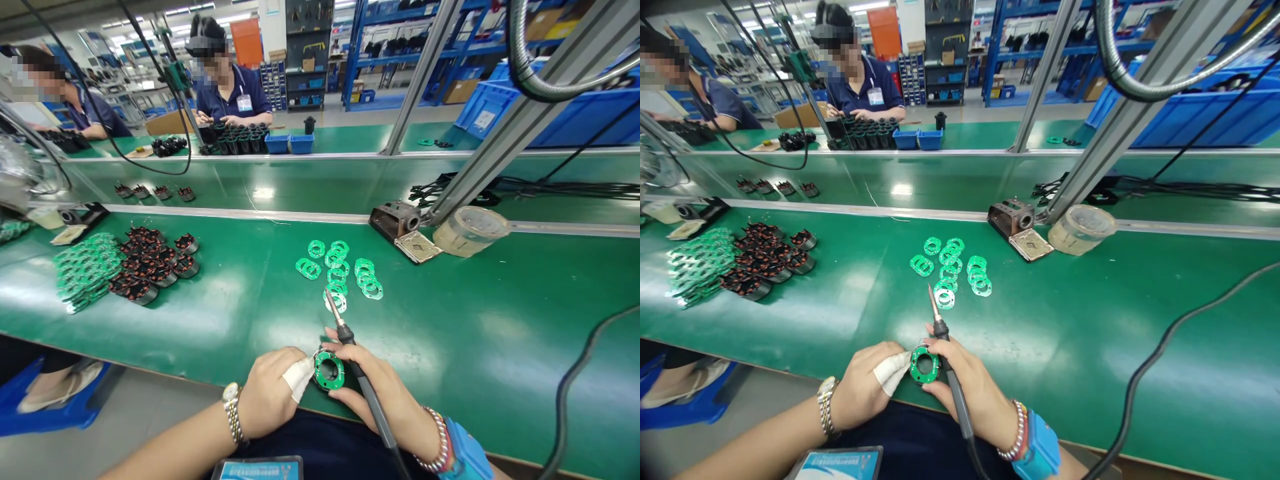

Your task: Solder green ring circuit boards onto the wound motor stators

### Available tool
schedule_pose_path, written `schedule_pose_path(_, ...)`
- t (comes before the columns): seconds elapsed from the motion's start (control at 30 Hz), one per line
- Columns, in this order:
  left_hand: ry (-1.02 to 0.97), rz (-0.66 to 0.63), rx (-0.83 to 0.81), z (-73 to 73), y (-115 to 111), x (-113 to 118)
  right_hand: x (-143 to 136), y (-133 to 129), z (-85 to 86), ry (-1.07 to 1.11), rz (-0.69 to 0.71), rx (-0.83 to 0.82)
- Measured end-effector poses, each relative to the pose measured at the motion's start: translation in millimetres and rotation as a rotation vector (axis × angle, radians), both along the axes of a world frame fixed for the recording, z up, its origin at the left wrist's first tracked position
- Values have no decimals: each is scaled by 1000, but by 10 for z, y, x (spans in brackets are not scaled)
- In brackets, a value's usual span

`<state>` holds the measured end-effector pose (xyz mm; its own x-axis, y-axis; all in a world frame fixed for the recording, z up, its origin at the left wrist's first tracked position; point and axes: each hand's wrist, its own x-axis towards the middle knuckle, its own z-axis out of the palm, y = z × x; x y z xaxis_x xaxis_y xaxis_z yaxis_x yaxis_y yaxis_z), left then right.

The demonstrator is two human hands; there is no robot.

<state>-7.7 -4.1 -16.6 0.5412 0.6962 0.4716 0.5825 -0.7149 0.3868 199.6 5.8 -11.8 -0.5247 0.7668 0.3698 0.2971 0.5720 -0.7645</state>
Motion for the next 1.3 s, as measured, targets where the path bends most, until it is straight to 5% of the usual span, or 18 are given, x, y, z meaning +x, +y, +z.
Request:
schedule_pose_path(0.2, -114, 56, -198, -12, -147, 28, -4, 37, -31, 17, 27, -7)
schedule_pose_path(0.47, -424, 179, -781, 66, 35, 26, 45, 35, 62, -41, -59, -35)
schedule_pose_path(1.1, -438, 153, -939, 193, 117, 125, 38, -7, -31, -28, -20, -27)
schedule_pose_path(1.3, -477, 293, -724, 118, -43, 259, 49, 56, 6, -17, 24, 8)
